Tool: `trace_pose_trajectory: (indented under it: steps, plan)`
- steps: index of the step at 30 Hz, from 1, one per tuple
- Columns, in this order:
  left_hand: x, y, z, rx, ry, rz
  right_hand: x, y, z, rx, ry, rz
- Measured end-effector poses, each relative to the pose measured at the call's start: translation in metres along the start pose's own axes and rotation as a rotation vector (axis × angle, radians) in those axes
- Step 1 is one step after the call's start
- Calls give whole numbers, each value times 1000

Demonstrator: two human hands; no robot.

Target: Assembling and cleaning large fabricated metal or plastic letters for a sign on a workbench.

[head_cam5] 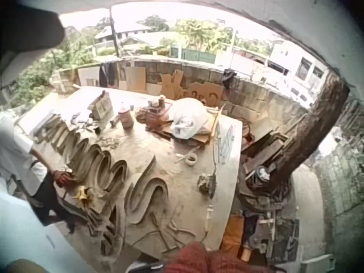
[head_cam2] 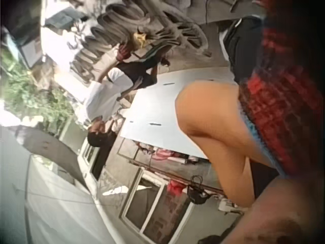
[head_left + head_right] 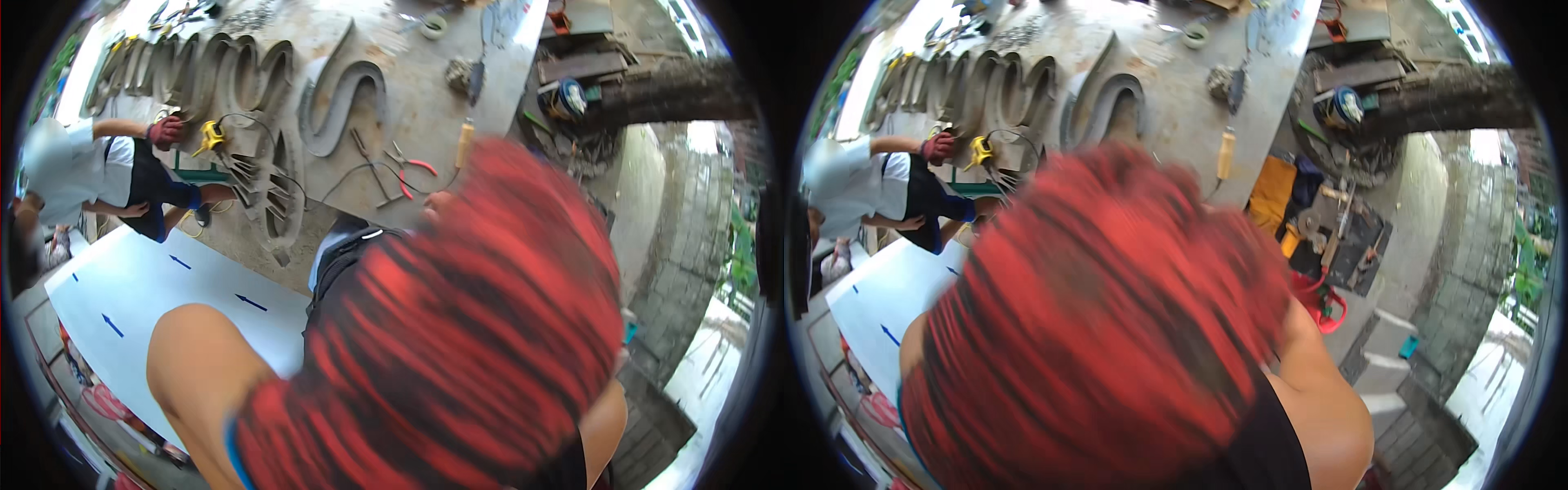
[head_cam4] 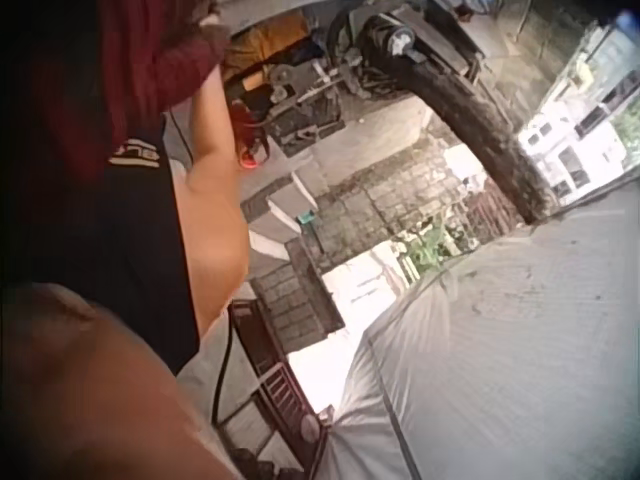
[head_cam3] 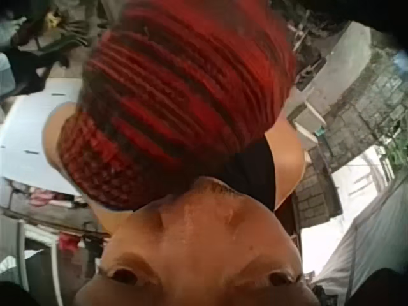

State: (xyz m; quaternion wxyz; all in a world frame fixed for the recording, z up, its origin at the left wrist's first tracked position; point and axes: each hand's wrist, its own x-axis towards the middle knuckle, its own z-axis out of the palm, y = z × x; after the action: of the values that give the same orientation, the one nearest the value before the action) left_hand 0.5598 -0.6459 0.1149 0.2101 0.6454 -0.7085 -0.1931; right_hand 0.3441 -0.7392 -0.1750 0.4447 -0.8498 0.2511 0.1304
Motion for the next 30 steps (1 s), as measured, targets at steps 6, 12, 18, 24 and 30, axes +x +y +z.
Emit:
trace_pose_trajectory:
  steps: [6, 12, 18, 24, 30]
  plan:
    - [-6, 12, 28, 49, -113, -6, -9, 38, 14, 2, 29, 16]
    - [-9, 12, 48, 151, -163, -51, -15, 46, 9, 100, 24, 77]
    - [-77, -64, 115, 65, -425, -599, 12, 53, -12, 127, 293, 69]
    - [-143, -68, 151, -269, -359, -866, 63, 85, -46, 168, 622, 234]
    - [-164, -67, 144, -345, -98, -1037, 98, 108, -45, 29, 686, 366]
